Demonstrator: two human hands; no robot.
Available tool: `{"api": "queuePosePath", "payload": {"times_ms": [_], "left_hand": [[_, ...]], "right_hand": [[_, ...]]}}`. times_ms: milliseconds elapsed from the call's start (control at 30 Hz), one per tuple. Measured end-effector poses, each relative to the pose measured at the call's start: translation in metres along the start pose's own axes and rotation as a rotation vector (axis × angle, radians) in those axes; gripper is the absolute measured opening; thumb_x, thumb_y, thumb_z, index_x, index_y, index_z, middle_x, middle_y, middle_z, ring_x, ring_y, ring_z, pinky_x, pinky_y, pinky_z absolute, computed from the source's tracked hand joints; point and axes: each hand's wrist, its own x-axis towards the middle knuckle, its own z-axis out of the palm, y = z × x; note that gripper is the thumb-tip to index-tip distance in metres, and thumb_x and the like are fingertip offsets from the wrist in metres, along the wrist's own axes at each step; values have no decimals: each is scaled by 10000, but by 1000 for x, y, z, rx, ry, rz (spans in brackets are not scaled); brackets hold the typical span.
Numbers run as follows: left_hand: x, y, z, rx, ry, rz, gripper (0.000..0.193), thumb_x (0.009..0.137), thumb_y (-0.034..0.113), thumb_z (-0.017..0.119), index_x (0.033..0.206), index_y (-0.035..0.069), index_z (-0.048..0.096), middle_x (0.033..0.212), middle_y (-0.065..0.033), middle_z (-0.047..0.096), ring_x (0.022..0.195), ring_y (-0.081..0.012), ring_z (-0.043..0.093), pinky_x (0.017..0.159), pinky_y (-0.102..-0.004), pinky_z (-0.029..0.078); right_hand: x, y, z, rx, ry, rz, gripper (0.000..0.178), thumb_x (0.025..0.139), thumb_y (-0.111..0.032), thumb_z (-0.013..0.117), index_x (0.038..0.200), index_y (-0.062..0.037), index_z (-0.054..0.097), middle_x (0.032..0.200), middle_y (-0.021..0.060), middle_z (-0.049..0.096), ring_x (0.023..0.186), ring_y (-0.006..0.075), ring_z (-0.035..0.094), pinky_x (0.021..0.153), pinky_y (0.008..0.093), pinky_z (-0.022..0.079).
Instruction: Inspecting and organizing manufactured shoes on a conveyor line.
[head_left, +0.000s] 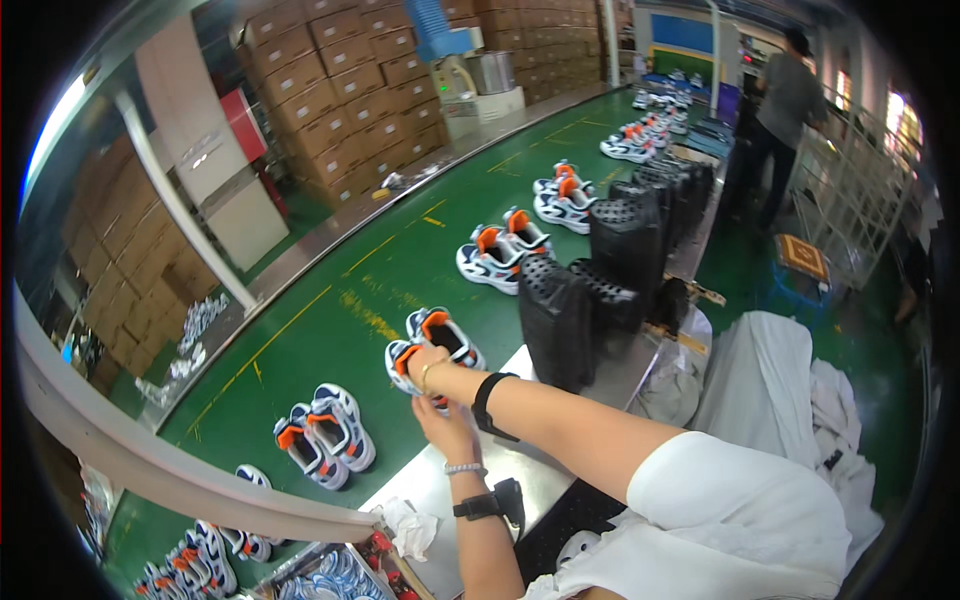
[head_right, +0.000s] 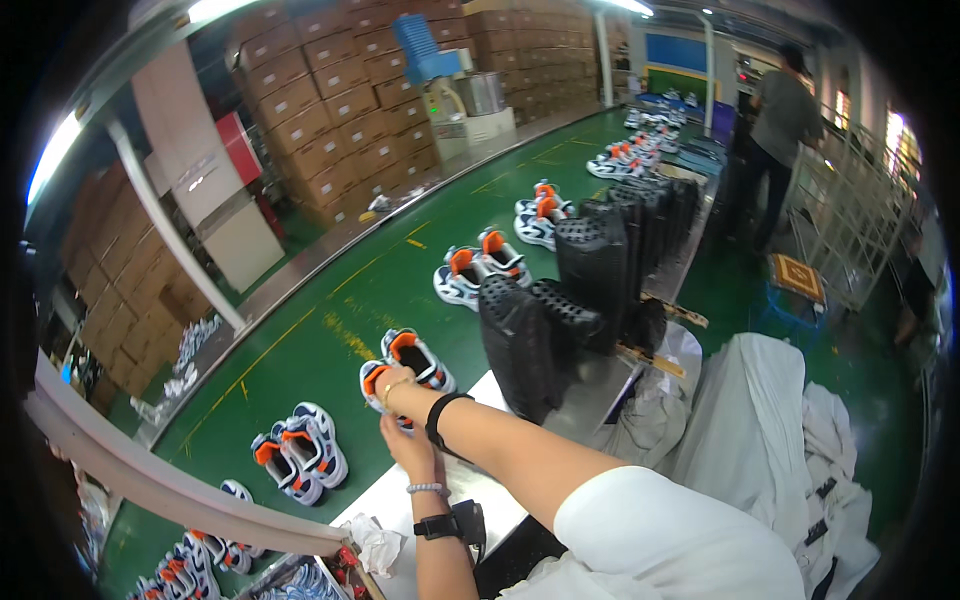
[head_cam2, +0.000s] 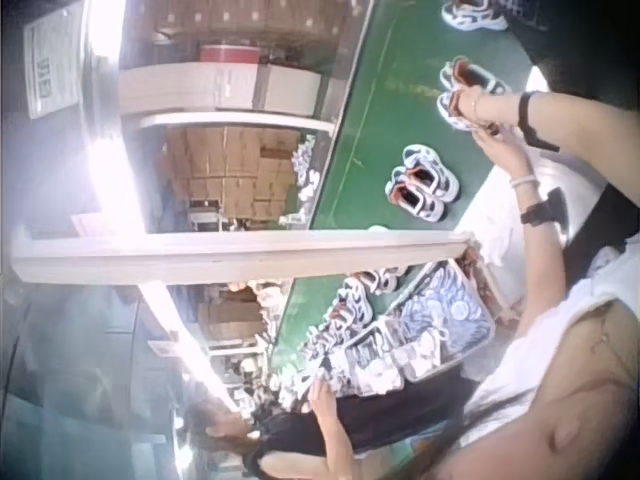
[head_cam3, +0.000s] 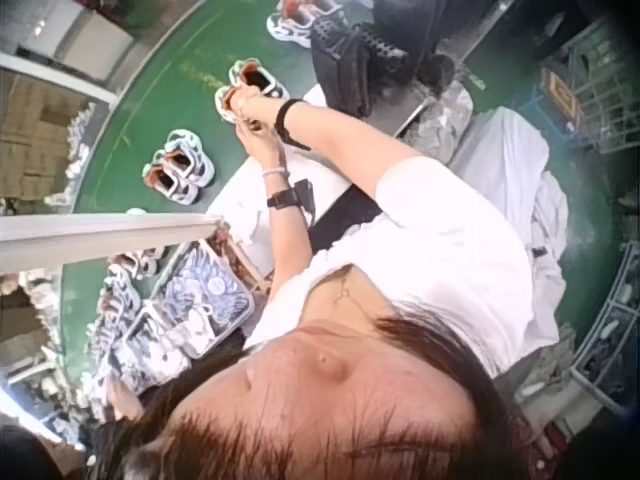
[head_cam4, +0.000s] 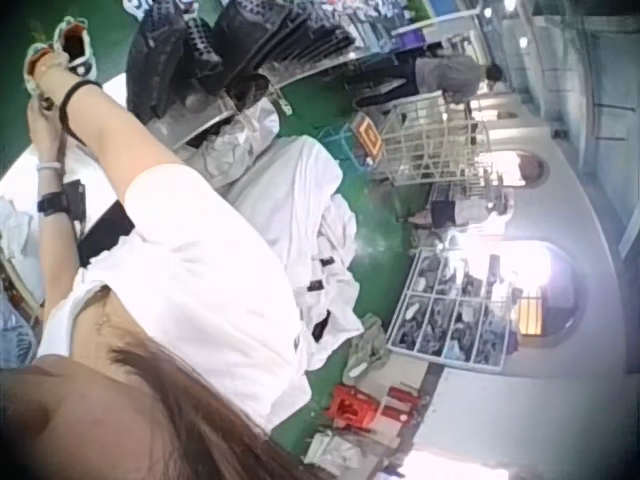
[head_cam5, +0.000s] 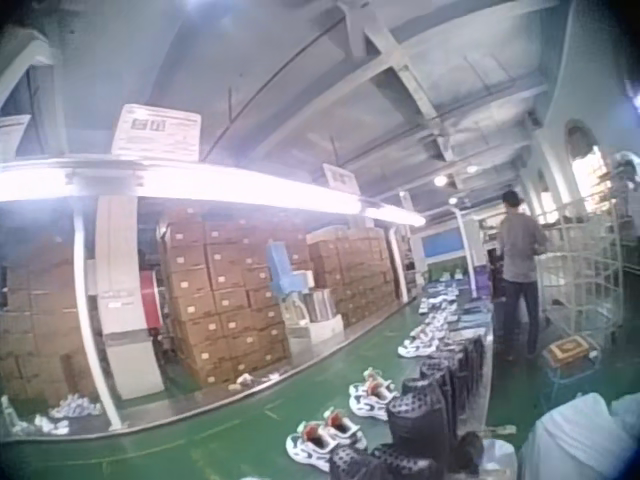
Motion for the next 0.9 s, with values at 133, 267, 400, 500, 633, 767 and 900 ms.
{"api": "queuePosePath", "payload": {"times_ms": [133,267,400,500,633,767,900], "left_hand": [[10,9,-9,-552,39,-55,464,853,156,596,1259,-28,467,1368,-238,415,1221,-400,455,1018,-422,381],[9,25,-9,607,314,530,519,827,229,632,1258,-11,471,1382,-203,419,1224,-382,461,1024,-440,374],[29,47,15,382,-75,583,475,782,248,686,1136,-44,562,1294,-198,517,1188,-373,487,1007,-447,388],[74,56,24,553,-415,471,598,809,457,630,1099,-67,614,1203,-231,583,1116,-365,551,953,-428,433],[138,64,41,694,-1019,143,847,800,727,445,1012,-62,667,1069,-251,641,1022,-357,618,920,-394,458],[154,75,60,837,-1264,-155,951,722,835,432,1032,-33,666,1067,-194,655,958,-291,630,879,-381,459],[141,84,54,930,-1186,-152,969,720,858,398,984,-32,673,1134,-196,630,1029,-318,601,928,-417,432]], "right_hand": [[-70,-4,-35,135,332,-225,336,874,-294,567,1066,-21,605,773,136,673,690,270,679,584,371,528],[-192,41,-94,127,485,-668,249,891,-268,556,1056,-84,589,652,113,619,589,275,633,525,374,498],[-276,134,-177,307,809,-512,247,851,-290,632,1018,-108,633,632,97,587,551,263,590,533,360,474],[-298,207,-222,363,1050,-77,223,831,-189,662,1034,-98,643,642,62,579,519,175,553,531,304,463],[-293,300,-238,314,1184,192,273,841,-235,634,1066,-85,597,717,65,614,687,223,614,640,348,478],[-276,362,-212,274,1131,294,439,847,-287,626,1217,-73,526,1053,113,635,989,288,586,872,377,457],[-262,387,-201,421,931,274,521,884,-390,580,1242,-22,493,1120,202,616,1047,345,585,912,406,448]]}}
